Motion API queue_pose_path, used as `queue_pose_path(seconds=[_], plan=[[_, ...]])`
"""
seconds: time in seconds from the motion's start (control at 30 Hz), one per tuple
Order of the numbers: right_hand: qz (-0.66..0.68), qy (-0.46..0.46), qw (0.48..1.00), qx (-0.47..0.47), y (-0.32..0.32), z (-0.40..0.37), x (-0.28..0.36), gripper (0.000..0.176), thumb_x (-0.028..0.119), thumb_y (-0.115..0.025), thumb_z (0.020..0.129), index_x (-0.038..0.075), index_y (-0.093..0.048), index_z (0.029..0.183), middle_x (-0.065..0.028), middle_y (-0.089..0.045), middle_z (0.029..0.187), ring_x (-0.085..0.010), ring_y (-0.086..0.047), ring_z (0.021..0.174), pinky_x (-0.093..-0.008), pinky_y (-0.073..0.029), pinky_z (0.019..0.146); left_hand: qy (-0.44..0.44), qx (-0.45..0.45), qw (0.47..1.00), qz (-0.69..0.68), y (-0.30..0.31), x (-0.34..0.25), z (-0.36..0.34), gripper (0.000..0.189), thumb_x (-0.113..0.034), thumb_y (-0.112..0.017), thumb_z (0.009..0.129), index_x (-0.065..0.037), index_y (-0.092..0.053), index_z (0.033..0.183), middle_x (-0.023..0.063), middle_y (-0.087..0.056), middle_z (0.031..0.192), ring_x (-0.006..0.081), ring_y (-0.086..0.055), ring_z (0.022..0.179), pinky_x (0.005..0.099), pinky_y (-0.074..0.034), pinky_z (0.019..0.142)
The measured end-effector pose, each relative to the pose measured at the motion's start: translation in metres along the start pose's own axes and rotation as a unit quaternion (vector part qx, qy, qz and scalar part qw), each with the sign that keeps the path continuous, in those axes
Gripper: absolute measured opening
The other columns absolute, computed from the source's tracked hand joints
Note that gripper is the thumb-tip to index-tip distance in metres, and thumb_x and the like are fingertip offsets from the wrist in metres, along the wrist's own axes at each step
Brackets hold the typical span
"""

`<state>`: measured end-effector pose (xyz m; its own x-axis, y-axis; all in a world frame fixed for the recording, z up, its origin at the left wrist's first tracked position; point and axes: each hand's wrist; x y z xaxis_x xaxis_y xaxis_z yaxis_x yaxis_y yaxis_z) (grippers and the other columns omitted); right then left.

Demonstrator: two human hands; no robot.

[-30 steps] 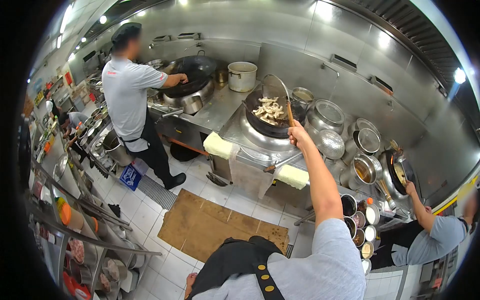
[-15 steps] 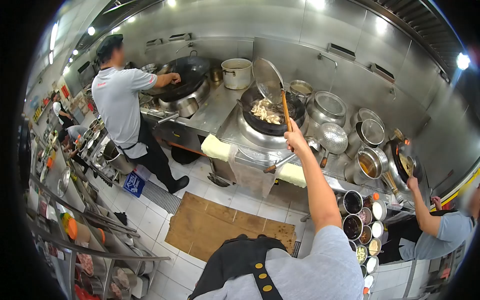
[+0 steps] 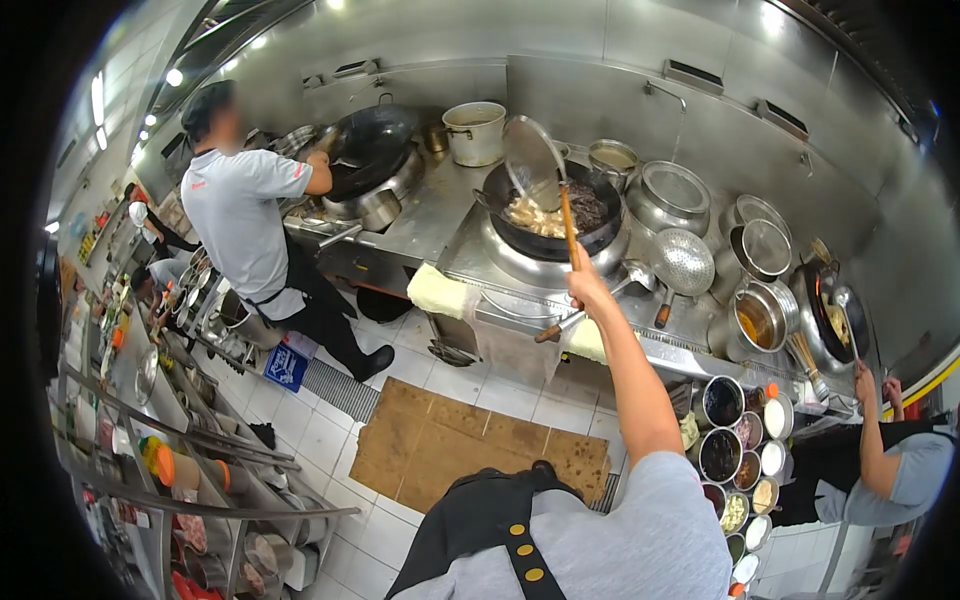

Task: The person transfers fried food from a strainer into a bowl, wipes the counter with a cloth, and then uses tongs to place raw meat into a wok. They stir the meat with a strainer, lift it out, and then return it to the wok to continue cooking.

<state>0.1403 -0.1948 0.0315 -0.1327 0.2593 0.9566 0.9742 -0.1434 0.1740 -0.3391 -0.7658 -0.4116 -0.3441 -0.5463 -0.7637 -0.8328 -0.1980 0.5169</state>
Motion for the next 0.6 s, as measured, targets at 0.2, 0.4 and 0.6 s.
queue_pose_path(seconds=[0.2, 0.4, 0.6], plan=[[-0.012, 0.038, 0.999, 0.001, 0.011, 0.021, -0.005, 0.08, -0.001, -0.045, 0.078, 0.026, -0.023, 0.15, -0.0026, -0.044, 0.068, -0.0111, -0.035, 0.044, -0.0284, -0.03, 0.034, 0.012, -0.003, 1.0, 0.025, -0.006, 0.005, -0.001, 0.027, -0.022, -0.063, 0.086, 0.002, -0.067, 0.098, 0.0102, -0.069, 0.081, 0.0166, -0.067, 0.077, 0.0292, -0.053, 0.069], [-0.018, 0.057, 0.998, 0.01, 0.031, 0.053, -0.034, 0.078, 0.0, -0.044, 0.076, 0.025, -0.027, 0.149, -0.0022, -0.045, 0.068, -0.011, -0.037, 0.043, -0.0279, -0.033, 0.034, 0.081, 0.012, 0.993, -0.089, -0.004, -0.004, -0.004, 0.023, -0.019, -0.063, 0.086, 0.0, -0.066, 0.098, 0.0116, -0.068, 0.08, 0.0152, -0.064, 0.073, 0.0285, -0.052, 0.065], [0.025, 0.053, 0.993, -0.107, 0.044, 0.087, -0.023, 0.077, 0.004, -0.051, 0.075, 0.023, -0.03, 0.147, -0.0042, -0.049, 0.073, -0.0113, -0.04, 0.044, -0.0286, -0.034, 0.035, 0.096, -0.025, 0.98, -0.174, 0.006, -0.041, -0.037, 0.024, -0.019, -0.062, 0.088, -0.003, -0.06, 0.107, 0.0107, -0.063, 0.087, 0.0218, -0.064, 0.078, 0.0342, -0.055, 0.063]])
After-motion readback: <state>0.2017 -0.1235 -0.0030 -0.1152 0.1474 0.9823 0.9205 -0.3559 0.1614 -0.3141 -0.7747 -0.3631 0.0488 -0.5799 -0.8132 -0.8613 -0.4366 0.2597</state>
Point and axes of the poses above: each hand's wrist, its own z-axis towards the middle knuckle, its own y-axis out of the back of the hand, x = y × z
